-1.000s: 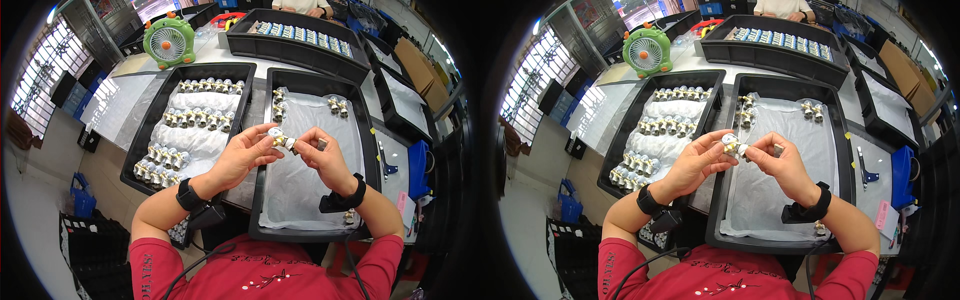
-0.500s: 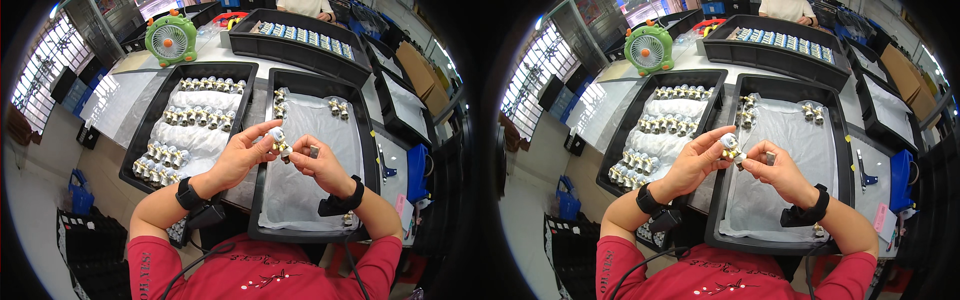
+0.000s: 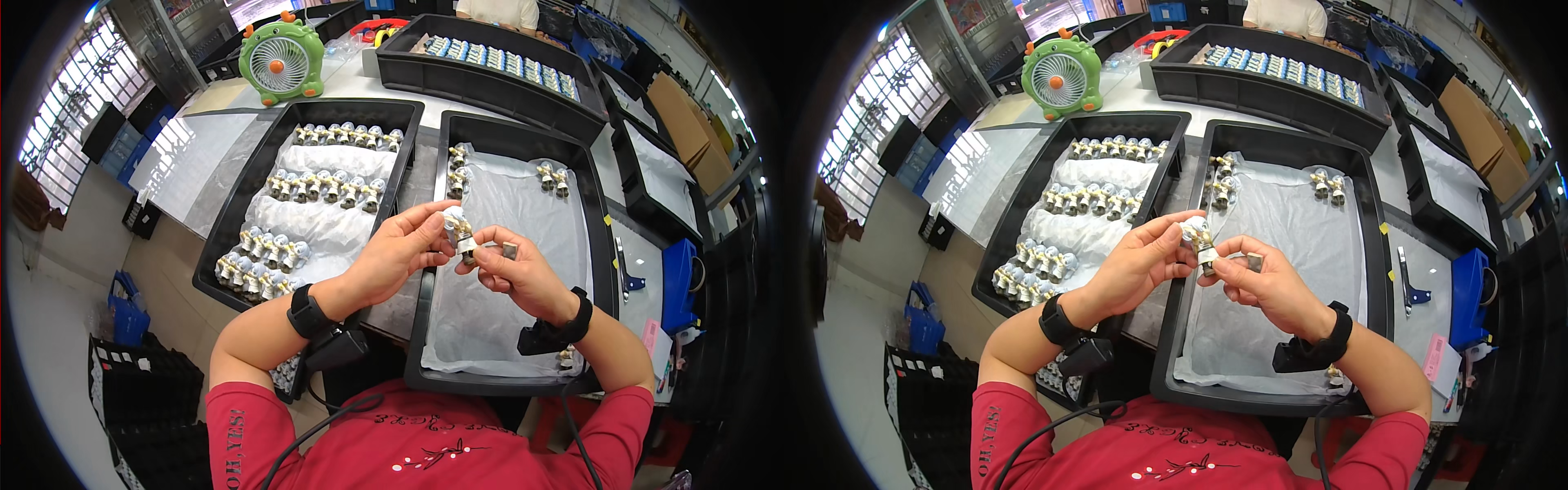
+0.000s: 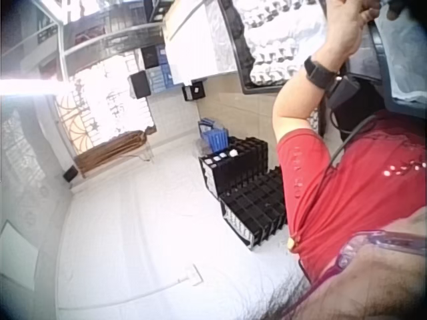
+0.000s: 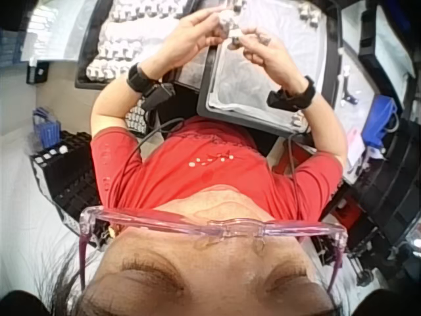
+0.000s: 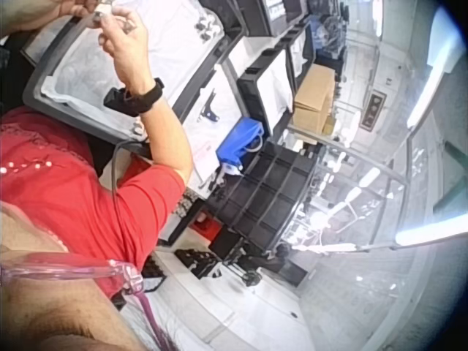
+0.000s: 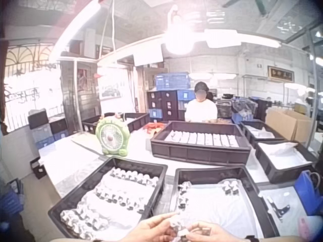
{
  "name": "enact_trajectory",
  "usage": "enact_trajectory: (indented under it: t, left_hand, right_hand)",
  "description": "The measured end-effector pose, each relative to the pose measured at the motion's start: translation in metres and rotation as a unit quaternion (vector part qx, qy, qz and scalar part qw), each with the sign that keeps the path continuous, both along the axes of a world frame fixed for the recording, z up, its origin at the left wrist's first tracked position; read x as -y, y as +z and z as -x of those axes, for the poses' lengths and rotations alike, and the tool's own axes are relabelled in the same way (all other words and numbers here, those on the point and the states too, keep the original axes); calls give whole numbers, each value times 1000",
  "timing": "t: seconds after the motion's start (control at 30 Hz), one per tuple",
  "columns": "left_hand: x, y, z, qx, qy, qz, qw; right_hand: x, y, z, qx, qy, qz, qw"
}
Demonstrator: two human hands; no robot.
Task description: The worker is assembling small electronic components, inserting them into trays, and organizing the trays in a factory setting.
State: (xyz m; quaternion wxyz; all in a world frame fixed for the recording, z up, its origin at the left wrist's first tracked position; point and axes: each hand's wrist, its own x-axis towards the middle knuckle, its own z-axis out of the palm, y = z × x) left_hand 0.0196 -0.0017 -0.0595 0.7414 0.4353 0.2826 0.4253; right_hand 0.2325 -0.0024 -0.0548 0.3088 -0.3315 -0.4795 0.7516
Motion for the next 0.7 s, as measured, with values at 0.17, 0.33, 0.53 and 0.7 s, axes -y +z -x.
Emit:
enact_trajectory:
  t: [0.17, 0.33, 0.53, 0.7]
  left_hand:
    - [0, -1, 0, 1, -2, 18, 1000]
    - [-1, -2, 0, -5, -3, 30, 1000]
    - [-1, 0, 0, -5, -5, 26, 1000]
    - [-2, -2, 1, -4, -5, 8, 1000]
  right_hand:
    - [1, 1, 1, -2, 3, 2, 1000]
    - [1, 1, -1, -10, 9, 7, 1000]
    - [3, 1, 0, -6, 17, 18, 1000]
    - [2, 1, 0, -6, 30, 24, 999]
